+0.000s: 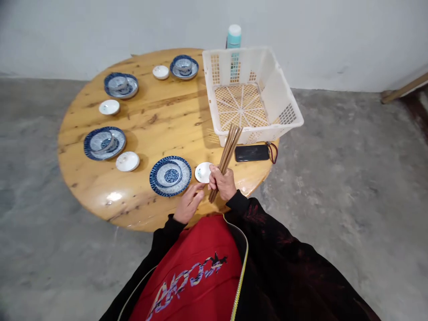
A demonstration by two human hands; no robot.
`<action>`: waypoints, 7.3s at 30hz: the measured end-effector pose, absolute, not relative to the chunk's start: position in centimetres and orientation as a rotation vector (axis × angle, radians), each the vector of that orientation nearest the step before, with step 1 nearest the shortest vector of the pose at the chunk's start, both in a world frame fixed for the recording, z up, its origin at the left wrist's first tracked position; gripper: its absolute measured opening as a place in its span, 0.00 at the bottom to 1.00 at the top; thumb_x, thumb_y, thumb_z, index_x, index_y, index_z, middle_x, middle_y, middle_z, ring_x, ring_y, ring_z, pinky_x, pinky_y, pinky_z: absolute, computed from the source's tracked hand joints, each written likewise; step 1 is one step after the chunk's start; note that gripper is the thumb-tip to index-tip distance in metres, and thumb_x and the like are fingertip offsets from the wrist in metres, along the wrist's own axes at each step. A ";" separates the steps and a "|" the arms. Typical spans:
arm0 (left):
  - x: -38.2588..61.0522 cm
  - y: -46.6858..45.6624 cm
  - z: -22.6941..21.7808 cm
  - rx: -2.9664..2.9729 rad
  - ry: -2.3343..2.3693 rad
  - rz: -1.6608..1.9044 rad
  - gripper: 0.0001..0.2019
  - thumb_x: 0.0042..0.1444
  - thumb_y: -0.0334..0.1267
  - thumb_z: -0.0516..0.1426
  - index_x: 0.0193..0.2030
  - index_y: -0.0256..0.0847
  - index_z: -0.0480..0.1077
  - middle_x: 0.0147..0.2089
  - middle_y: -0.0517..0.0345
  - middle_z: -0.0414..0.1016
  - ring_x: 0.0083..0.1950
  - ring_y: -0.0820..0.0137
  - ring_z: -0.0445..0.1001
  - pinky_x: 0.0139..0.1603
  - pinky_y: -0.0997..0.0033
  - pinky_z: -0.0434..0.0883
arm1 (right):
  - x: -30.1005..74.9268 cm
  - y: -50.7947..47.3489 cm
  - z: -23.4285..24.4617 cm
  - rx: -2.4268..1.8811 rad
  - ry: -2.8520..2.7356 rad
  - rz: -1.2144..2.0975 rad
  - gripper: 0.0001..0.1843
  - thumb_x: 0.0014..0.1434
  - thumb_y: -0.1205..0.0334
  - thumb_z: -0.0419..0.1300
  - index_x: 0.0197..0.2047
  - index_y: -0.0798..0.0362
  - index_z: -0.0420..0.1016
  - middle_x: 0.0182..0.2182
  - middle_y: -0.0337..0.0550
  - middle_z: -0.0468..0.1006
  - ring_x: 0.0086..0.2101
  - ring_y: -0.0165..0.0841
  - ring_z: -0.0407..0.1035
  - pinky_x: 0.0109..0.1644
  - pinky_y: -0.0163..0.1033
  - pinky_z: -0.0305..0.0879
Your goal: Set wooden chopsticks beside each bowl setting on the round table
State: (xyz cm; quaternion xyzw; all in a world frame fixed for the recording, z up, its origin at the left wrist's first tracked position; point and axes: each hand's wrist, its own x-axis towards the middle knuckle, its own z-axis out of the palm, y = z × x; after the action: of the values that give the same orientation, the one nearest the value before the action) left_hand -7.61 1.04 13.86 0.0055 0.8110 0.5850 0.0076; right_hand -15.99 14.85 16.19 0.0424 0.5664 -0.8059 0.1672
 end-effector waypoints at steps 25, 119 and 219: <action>-5.2 2.1 15.0 -0.669 1.403 2.542 0.25 0.52 0.60 0.61 0.43 0.39 0.65 0.25 0.67 0.66 0.14 0.84 0.55 0.11 0.82 0.52 | -13.4 10.9 15.8 -0.105 1.701 -1.823 0.25 0.54 0.38 0.63 0.30 0.56 0.73 0.19 0.35 0.70 0.18 0.25 0.61 0.18 0.30 0.58; -2.8 -0.3 11.2 -0.626 2.424 1.921 0.13 0.53 0.47 0.60 0.36 0.39 0.74 0.28 0.57 0.77 0.32 0.68 0.77 0.36 0.72 0.70 | -16.6 12.5 14.5 0.252 2.106 -1.890 0.24 0.42 0.45 0.71 0.20 0.52 0.65 0.14 0.37 0.70 0.17 0.26 0.64 0.20 0.31 0.61; 0.0 -3.3 8.6 -0.950 2.731 1.663 0.17 0.58 0.53 0.56 0.39 0.40 0.75 0.27 0.59 0.71 0.29 0.71 0.70 0.33 0.74 0.65 | -21.0 12.6 13.0 -0.290 2.687 -0.461 0.13 0.57 0.59 0.58 0.28 0.58 0.78 0.26 0.50 0.80 0.35 0.39 0.75 0.38 0.36 0.65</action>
State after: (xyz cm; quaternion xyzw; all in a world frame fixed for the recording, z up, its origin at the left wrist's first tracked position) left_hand 0.01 -3.30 8.60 -0.2836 0.8149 0.4961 -0.0969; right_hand -20.98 12.55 13.01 -0.1038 0.9606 -0.1649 0.1984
